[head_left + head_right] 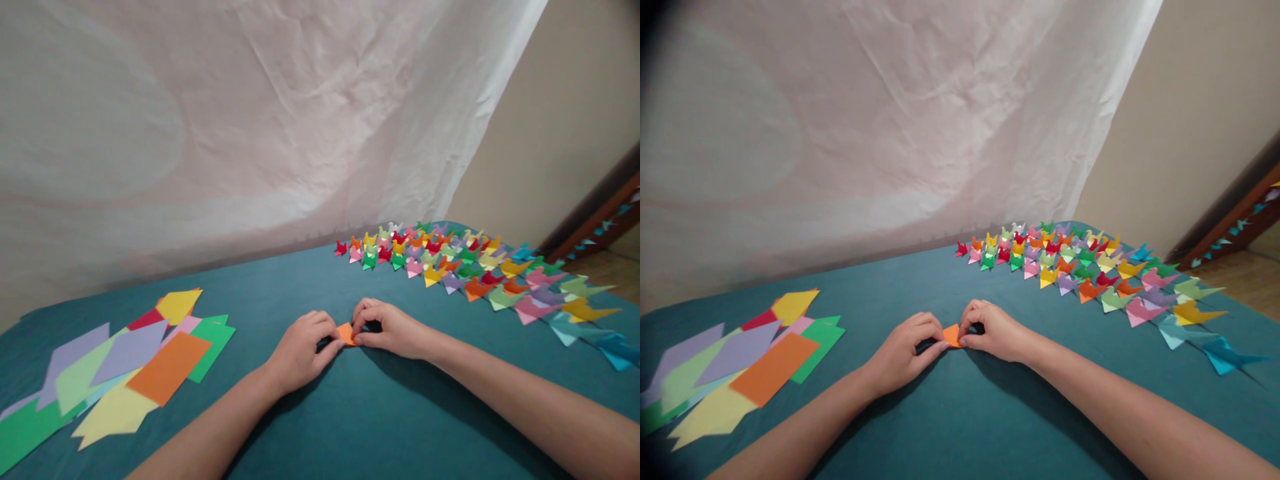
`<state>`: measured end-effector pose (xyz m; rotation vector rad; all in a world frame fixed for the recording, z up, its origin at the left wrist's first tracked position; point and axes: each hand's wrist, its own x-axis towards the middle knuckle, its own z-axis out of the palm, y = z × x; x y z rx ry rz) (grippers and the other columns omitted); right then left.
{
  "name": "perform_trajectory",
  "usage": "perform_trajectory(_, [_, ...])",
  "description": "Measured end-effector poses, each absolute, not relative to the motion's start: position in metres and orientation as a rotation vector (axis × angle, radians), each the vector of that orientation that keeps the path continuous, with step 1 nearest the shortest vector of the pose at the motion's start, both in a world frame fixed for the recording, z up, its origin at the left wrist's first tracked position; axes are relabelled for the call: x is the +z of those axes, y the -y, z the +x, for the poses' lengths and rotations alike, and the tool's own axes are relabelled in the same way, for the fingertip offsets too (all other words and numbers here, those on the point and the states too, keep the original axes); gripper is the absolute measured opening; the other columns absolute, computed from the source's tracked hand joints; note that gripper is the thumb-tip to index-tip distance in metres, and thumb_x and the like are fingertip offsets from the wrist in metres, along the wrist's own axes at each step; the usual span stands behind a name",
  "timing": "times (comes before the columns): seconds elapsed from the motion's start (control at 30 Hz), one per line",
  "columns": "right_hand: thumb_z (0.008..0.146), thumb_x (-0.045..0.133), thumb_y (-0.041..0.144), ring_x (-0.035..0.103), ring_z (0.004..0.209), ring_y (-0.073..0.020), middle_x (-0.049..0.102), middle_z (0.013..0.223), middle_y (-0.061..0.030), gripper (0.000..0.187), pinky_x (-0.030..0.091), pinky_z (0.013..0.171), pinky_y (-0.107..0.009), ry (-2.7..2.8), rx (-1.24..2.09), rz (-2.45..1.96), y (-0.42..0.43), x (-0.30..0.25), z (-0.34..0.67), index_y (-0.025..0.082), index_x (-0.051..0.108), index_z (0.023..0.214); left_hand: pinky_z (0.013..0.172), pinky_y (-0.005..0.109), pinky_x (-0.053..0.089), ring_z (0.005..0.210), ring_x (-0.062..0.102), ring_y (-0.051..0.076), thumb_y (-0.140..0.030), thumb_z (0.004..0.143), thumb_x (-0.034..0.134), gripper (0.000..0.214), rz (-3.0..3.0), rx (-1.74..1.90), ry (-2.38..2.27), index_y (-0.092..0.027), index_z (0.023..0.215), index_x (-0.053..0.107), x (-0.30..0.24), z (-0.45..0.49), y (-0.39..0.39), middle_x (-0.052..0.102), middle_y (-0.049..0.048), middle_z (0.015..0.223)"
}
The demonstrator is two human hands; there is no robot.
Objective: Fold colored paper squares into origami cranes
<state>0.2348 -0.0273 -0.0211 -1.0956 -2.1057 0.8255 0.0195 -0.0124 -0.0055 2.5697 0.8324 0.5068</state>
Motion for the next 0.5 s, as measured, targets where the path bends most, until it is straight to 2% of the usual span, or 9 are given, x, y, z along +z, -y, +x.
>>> perform_trajectory(0.3, [0.071,0.067,0.012,0.057,0.080,-0.0138,0.058,0.084,-0.0016,0.006,0.043,0.076,-0.027,2.089,0.914,-1.115,0.0241,-0.0188,0.2339,0.018,0.069,0.073,0.075,0.028,0.039,0.081,0.051,0.016,-0.020,0.085,0.053,0.009,2.472,0.561,-0.886,-0.017,0.078,0.059,-0.0086,0.0223,0.0147,0.058,0.0031,0.083])
perform_trajectory(0.5, [0.073,0.065,0.013,0.056,0.083,-0.0140,0.059,0.087,-0.0021,0.008,0.043,0.079,-0.026,2.139,0.886,-1.128,0.0252,-0.0178,0.2339,0.019,0.070,0.077,0.073,0.027,0.039,0.080,0.052,0.016,-0.018,0.084,0.054,0.009,2.429,0.589,-0.924,-0.016,0.076,0.058,-0.0088,0.0241,0.0148,0.057,0.0028,0.081])
